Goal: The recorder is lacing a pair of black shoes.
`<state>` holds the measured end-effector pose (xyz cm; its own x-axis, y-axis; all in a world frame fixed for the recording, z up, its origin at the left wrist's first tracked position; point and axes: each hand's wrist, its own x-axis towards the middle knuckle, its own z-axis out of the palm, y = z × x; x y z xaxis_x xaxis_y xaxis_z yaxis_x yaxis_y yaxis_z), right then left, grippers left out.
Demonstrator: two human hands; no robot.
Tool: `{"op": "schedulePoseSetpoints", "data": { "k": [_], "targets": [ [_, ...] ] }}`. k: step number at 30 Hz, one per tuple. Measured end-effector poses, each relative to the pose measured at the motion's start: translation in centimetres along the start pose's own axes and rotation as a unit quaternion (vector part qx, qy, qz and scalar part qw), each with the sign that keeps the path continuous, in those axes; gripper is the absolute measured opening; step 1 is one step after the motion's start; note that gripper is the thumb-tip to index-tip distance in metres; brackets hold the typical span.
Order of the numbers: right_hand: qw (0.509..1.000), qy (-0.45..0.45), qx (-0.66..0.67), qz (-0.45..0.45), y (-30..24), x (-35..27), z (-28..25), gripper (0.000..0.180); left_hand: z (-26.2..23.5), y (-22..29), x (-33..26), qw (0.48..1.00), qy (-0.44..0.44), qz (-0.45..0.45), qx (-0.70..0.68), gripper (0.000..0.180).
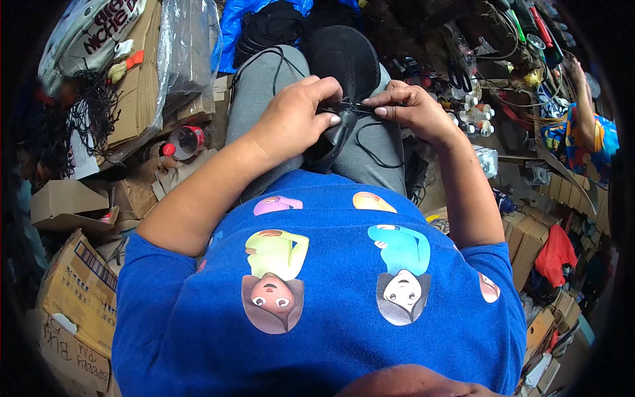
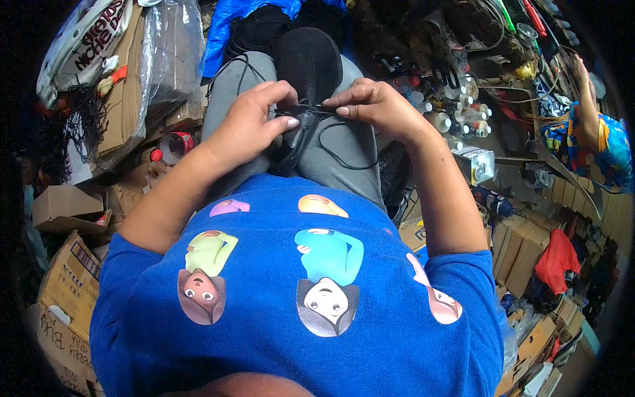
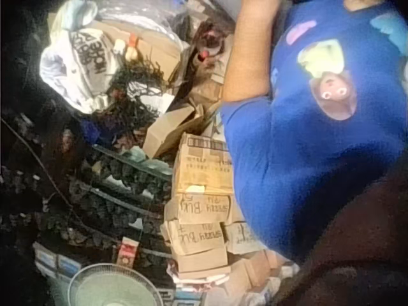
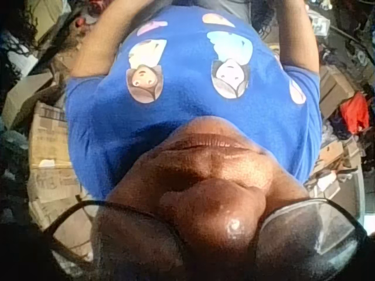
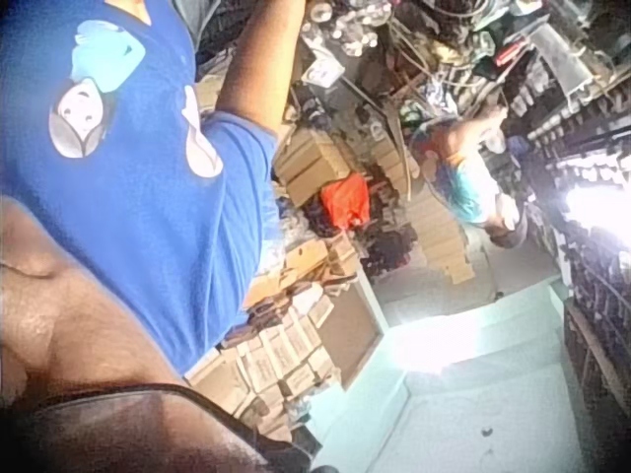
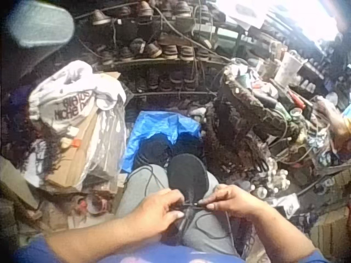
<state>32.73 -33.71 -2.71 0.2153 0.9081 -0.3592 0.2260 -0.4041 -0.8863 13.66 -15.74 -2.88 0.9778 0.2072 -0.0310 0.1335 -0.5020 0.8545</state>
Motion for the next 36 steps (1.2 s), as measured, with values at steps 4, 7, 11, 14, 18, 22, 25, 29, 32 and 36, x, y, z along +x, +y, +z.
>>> {"op": "schedulePoseSetpoints", "data": {
  "k": [4,7,11,14,18,22,25,29,32,36],
  "targets": [
    [1.000,-0.001,0.013,-0.019,0.6,0.2,0.1,0.027,1.2,-0.1,-1.4,0.995,0.085,0.055,-0.004,0.016],
    [1.000,-0.002,0.012,-0.013,1.0,0.4,0.3,0.026,1.6,-0.3,-2.0,0.995,0.089,0.033,0.042,0.014],
    [0.999,0.029,0.016,-0.026,0.9,0.5,1.1,0.024,1.8,-0.6,-2.1,0.995,0.097,0.002,-0.030,0.013],
    [0.997,0.072,0.017,-0.024,0.4,0.4,2.2,0.023,1.9,-0.5,-1.9,0.992,0.100,-0.008,-0.075,0.013],
    [0.991,0.121,-0.046,-0.021,-0.2,0.2,2.8,0.021,2.0,-0.6,-1.7,0.992,0.088,-0.018,-0.086,0.012],
    [0.991,0.091,-0.081,-0.056,-0.1,0.1,1.6,0.021,1.9,-0.9,-1.7,0.993,0.075,-0.008,-0.093,0.014],
    [0.996,0.063,-0.032,-0.052,0.7,0.3,0.9,0.020,2.0,-1.3,-1.9,0.994,0.072,-0.019,-0.086,0.015],
    [0.997,0.057,0.014,-0.052,1.3,0.8,1.2,0.019,2.0,-1.8,-1.8,0.990,0.061,-0.042,-0.118,0.015],
    [0.995,0.085,0.012,-0.041,0.7,0.8,2.2,0.019,2.0,-1.6,-1.6,0.984,0.056,-0.071,-0.151,0.015],
    [0.979,0.157,-0.114,-0.060,-1.0,0.3,3.8,0.018,1.1,-0.8,-1.5,0.991,0.029,-0.034,-0.127,0.015]
  ]
}}
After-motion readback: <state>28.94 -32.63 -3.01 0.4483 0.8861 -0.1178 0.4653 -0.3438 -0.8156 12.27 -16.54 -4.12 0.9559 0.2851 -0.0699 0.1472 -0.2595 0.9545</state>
